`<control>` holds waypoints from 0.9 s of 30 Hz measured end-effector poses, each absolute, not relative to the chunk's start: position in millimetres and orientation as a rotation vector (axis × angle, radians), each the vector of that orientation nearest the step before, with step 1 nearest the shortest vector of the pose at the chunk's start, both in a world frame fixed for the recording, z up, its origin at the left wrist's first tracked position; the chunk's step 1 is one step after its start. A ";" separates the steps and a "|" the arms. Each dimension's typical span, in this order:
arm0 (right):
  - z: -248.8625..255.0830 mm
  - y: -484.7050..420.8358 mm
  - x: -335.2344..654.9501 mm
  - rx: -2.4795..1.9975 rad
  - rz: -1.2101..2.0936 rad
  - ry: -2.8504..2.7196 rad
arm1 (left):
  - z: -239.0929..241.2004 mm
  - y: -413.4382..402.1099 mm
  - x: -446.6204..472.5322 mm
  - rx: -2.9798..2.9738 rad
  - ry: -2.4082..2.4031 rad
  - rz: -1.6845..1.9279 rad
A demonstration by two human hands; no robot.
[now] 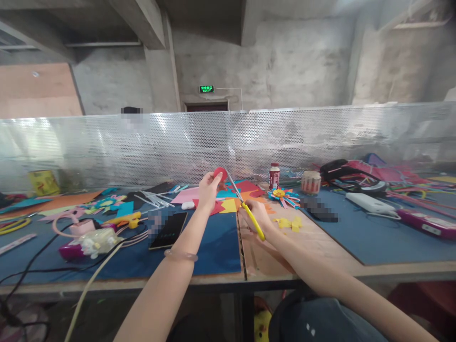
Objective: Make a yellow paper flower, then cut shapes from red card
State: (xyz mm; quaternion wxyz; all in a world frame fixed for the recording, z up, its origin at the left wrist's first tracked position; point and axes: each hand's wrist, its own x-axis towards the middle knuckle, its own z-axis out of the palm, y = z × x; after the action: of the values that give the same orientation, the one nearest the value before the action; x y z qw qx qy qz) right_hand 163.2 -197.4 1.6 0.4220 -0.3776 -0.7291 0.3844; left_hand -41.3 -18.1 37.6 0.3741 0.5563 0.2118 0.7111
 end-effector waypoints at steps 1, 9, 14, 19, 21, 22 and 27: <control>2.9 -198.1 162.0 -0.977 0.930 -1.807 | 37.5 -18.2 -41.3 1.426 0.541 1.819; 25.0 -137.0 113.6 -1.275 0.642 -1.628 | 38.5 -17.9 -42.0 1.400 0.513 1.828; 11.5 -100.8 103.0 -1.268 0.458 -1.646 | 37.5 -16.4 -42.2 1.390 0.501 1.834; 2.5 -97.6 106.9 -1.236 0.382 -1.673 | 36.6 -15.7 -41.6 1.394 0.462 1.843; 2.4 -96.7 106.4 -1.247 0.368 -1.683 | 36.7 -15.7 -41.5 1.395 0.460 1.848; 2.5 -96.0 106.1 -1.255 0.362 -1.687 | 36.8 -15.7 -41.5 1.394 0.460 1.850; 0.9 -93.0 105.7 -1.273 0.352 -1.700 | 37.7 -15.5 -42.2 1.363 0.472 1.853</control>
State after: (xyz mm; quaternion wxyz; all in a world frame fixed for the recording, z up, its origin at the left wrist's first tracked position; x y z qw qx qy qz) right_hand 105.7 -93.0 0.9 0.4742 -0.5206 -0.6952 0.1441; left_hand -42.2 -15.5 37.7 0.3865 0.5354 0.1853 0.7278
